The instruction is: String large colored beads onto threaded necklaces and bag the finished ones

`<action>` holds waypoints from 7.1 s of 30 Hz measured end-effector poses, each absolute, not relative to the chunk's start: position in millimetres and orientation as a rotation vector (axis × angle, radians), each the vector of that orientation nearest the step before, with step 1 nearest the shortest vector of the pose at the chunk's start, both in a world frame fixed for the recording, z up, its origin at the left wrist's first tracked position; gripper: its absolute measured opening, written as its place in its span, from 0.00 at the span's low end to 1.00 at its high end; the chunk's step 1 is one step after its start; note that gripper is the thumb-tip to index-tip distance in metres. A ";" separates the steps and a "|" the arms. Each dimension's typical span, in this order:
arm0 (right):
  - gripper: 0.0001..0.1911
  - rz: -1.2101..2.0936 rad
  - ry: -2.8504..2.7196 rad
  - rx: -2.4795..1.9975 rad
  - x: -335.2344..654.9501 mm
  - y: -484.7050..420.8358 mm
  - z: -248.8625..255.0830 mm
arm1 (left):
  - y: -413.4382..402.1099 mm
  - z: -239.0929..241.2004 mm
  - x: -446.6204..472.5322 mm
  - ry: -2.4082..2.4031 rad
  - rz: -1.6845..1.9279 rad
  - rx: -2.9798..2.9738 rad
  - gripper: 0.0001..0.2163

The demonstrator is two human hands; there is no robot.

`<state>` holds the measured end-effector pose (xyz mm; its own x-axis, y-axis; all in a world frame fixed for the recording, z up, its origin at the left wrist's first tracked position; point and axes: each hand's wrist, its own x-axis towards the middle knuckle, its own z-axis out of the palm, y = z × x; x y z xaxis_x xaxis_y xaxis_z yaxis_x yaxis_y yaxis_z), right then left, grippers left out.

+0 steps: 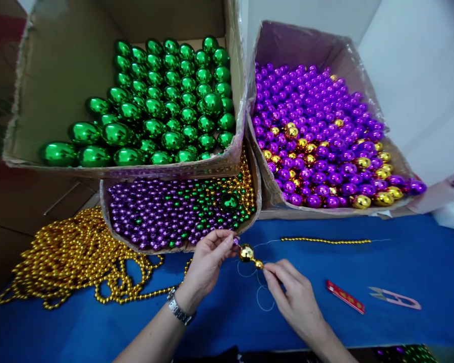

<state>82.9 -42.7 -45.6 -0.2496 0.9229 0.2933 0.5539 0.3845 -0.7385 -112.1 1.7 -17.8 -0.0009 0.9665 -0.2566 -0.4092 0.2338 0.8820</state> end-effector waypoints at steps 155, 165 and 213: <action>0.09 0.722 -1.920 -1.315 107.4 -45.4 -50.4 | 38.7 6.1 -139.3 1.211 1.489 1.083 0.11; 0.10 0.721 -1.941 -1.292 103.1 -48.7 -58.4 | 53.7 1.2 -155.2 1.698 1.116 2.189 0.14; 0.10 0.579 -1.943 -1.208 90.2 -46.9 -59.6 | 7.9 1.3 -106.7 0.962 1.266 0.968 0.21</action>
